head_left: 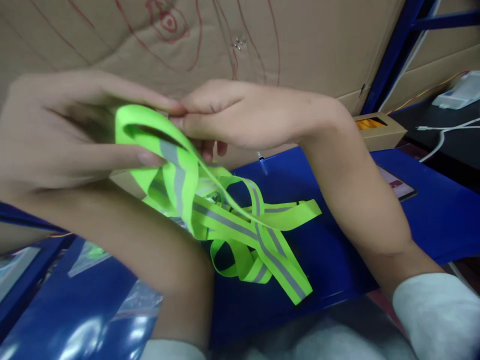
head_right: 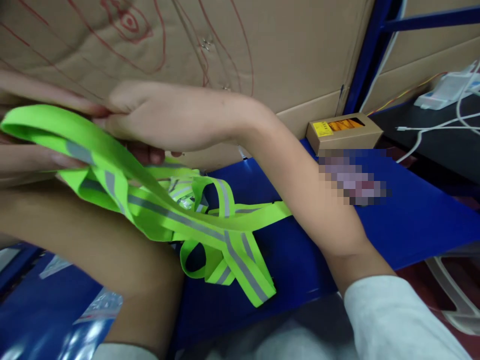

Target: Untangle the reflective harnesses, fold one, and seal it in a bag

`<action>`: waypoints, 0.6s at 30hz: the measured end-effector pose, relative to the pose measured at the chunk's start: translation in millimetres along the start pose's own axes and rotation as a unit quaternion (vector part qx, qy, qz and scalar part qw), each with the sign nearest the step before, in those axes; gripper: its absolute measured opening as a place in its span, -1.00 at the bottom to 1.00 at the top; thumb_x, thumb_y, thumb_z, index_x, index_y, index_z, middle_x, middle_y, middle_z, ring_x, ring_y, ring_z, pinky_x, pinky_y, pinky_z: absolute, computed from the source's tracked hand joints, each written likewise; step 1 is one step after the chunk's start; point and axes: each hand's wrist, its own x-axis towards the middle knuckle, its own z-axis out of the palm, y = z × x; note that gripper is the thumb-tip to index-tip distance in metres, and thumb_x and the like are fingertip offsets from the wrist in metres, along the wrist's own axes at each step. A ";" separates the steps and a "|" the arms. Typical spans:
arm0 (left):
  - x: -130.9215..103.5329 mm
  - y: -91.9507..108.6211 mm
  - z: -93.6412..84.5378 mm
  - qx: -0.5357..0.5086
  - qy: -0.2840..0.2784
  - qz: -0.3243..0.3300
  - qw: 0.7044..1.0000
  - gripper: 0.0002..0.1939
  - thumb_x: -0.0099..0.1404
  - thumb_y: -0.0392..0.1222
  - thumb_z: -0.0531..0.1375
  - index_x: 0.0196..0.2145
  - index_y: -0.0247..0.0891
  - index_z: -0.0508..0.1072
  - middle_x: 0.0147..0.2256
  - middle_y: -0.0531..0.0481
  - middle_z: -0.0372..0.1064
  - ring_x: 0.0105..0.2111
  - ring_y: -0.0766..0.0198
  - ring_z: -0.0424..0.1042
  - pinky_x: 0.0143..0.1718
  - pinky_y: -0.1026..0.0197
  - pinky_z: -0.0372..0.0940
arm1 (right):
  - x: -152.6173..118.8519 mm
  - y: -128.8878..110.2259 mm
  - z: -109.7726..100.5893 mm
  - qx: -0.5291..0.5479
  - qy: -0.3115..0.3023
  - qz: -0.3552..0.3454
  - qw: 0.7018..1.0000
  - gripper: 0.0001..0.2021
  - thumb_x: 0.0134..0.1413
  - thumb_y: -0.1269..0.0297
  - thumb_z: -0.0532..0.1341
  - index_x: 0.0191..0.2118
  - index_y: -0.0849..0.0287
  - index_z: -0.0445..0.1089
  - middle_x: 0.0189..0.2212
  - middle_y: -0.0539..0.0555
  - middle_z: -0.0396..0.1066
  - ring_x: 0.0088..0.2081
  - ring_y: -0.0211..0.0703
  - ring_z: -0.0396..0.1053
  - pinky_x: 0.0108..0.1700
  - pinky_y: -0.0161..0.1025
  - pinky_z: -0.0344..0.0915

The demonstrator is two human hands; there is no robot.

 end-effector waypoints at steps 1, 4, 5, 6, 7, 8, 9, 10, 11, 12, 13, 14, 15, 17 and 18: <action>1.9 3.3 3.7 0.005 0.011 0.014 1.000 -0.37 0.01 0.29 0.51 0.04 0.14 0.62 -0.11 0.23 0.61 -0.12 0.16 0.53 -0.04 0.14 0.54 | 0.9 1.4 0.3 0.002 0.006 -0.003 1.000 -0.64 0.51 0.37 0.00 -0.20 0.41 0.49 -0.56 -0.26 0.20 -0.44 -0.61 0.21 -0.39 -0.63 0.12; 6.1 15.0 14.9 -0.007 0.063 0.057 0.996 -0.28 0.04 0.29 0.51 0.13 0.12 0.52 0.06 0.31 0.50 -0.02 0.28 0.47 -0.02 0.30 0.48 | 1.8 7.9 0.1 0.034 0.052 -0.044 0.997 -0.56 0.56 0.19 -0.06 -0.07 0.39 0.48 -0.50 -0.23 0.15 -0.40 -0.58 0.20 -0.43 -0.64 0.09; 6.7 19.9 17.9 -0.007 0.068 0.060 0.996 -0.23 0.04 0.30 0.51 0.16 0.09 0.50 0.11 0.30 0.46 -0.01 0.30 0.45 -0.02 0.33 0.47 | 1.0 10.1 -0.5 0.039 0.050 -0.062 0.996 -0.52 0.57 0.15 -0.09 -0.10 0.36 0.48 -0.49 -0.22 0.15 -0.41 -0.58 0.20 -0.43 -0.64 0.09; 6.8 25.5 20.4 -0.006 0.064 0.059 0.996 -0.20 0.04 0.32 0.50 0.18 0.04 0.48 0.14 0.27 0.43 0.00 0.30 0.44 -0.02 0.34 0.48 | -0.5 11.9 -1.5 0.038 0.040 -0.072 0.996 -0.49 0.56 0.11 -0.11 -0.15 0.34 0.48 -0.50 -0.22 0.15 -0.41 -0.58 0.20 -0.43 -0.63 0.09; 6.7 31.8 22.5 -0.003 0.051 0.053 0.997 -0.19 0.07 0.33 0.48 0.20 -0.01 0.47 0.15 0.22 0.41 0.00 0.30 0.44 -0.02 0.33 0.48 | -2.8 13.2 -3.0 0.031 0.025 -0.073 0.997 -0.46 0.54 0.07 -0.10 -0.22 0.34 0.48 -0.52 -0.22 0.14 -0.43 -0.58 0.19 -0.44 -0.62 0.07; 6.6 38.5 24.5 0.000 0.033 0.046 0.998 -0.19 0.10 0.32 0.47 0.21 -0.06 0.46 0.16 0.16 0.39 0.01 0.28 0.44 0.00 0.31 0.48 | -5.7 14.0 -4.9 0.025 0.015 -0.070 0.997 -0.46 0.50 0.03 -0.07 -0.28 0.35 0.46 -0.55 -0.23 0.11 -0.45 -0.58 0.17 -0.46 -0.60 0.04; 6.8 45.3 26.4 0.002 0.019 0.044 0.999 -0.20 0.12 0.29 0.46 0.21 -0.10 0.44 0.16 0.10 0.39 0.02 0.24 0.45 0.01 0.28 0.49 | -9.2 14.6 -7.2 0.030 0.007 -0.065 0.997 -0.46 0.45 0.00 -0.04 -0.31 0.36 0.44 -0.57 -0.25 0.07 -0.47 -0.59 0.14 -0.47 -0.57 0.00; 7.4 52.0 28.5 0.004 0.011 0.049 0.999 -0.22 0.15 0.26 0.46 0.21 -0.13 0.43 0.15 0.04 0.39 0.03 0.20 0.46 0.01 0.24 0.49 | -13.1 15.0 -10.0 0.047 -0.003 -0.057 0.997 -0.48 0.40 -0.01 0.00 -0.32 0.39 0.41 -0.59 -0.27 0.05 -0.50 -0.60 0.13 -0.48 -0.53 -0.04; 8.8 58.0 31.0 0.008 0.006 0.060 0.998 -0.25 0.19 0.22 0.45 0.21 -0.15 0.41 0.14 0.00 0.38 0.04 0.16 0.47 0.01 0.20 0.49 | -17.0 15.7 -13.2 0.069 -0.009 -0.049 0.996 -0.51 0.37 0.01 0.02 -0.30 0.42 0.38 -0.59 -0.30 0.06 -0.51 -0.62 0.13 -0.48 -0.48 -0.06; 11.1 63.2 34.1 0.017 -0.002 0.073 0.997 -0.31 0.24 0.18 0.42 0.20 -0.18 0.40 0.14 -0.03 0.37 0.07 0.11 0.46 0.01 0.16 0.48 | -20.8 16.8 -16.9 0.089 -0.009 -0.047 0.995 -0.55 0.35 0.05 0.03 -0.26 0.44 0.35 -0.58 -0.33 0.10 -0.51 -0.64 0.14 -0.47 -0.44 -0.05; 14.3 67.3 37.8 0.026 -0.011 0.093 0.995 -0.36 0.30 0.14 0.38 0.19 -0.23 0.39 0.14 -0.04 0.34 0.09 0.08 0.46 0.00 0.13 0.48 | -24.0 18.3 -20.9 0.108 -0.006 -0.053 0.993 -0.62 0.34 0.12 0.06 -0.23 0.44 0.32 -0.56 -0.34 0.15 -0.51 -0.65 0.16 -0.46 -0.43 -0.03; 18.4 70.0 42.1 0.033 -0.019 0.119 0.992 -0.40 0.35 0.11 0.33 0.20 -0.27 0.37 0.14 -0.05 0.31 0.11 0.03 0.45 -0.01 0.09 0.48 | -26.5 20.0 -25.2 0.124 0.002 -0.057 0.991 -0.70 0.32 0.17 0.12 -0.23 0.40 0.32 -0.54 -0.34 0.21 -0.51 -0.65 0.20 -0.45 -0.44 0.00; 23.2 71.3 46.8 0.033 -0.026 0.148 0.988 -0.43 0.39 0.07 0.27 0.22 -0.31 0.35 0.16 -0.06 0.27 0.15 -0.03 0.42 -0.01 0.03 0.48 | -28.5 21.8 -29.6 0.139 0.020 -0.069 0.988 -0.77 0.28 0.22 0.20 -0.25 0.35 0.32 -0.52 -0.32 0.27 -0.51 -0.62 0.22 -0.44 -0.48 0.05; 33.7 69.9 55.8 -0.015 -0.028 0.184 0.982 -0.45 0.43 0.02 0.18 0.25 -0.32 0.33 0.19 -0.06 0.19 0.26 -0.19 0.33 0.01 -0.08 0.47 | -31.2 24.0 -37.6 0.151 0.073 -0.108 0.980 -0.83 0.16 0.33 0.32 -0.34 0.25 0.32 -0.53 -0.25 0.27 -0.50 -0.54 0.24 -0.45 -0.54 0.19; 38.4 67.6 59.6 -0.082 -0.006 0.166 0.983 -0.48 0.44 0.01 0.14 0.24 -0.32 0.36 0.18 -0.07 0.20 0.29 -0.26 0.29 0.02 -0.13 0.46 | -32.5 24.1 -40.8 0.143 0.094 -0.123 0.978 -0.84 0.08 0.42 0.35 -0.35 0.25 0.32 -0.52 -0.21 0.26 -0.48 -0.51 0.22 -0.45 -0.55 0.21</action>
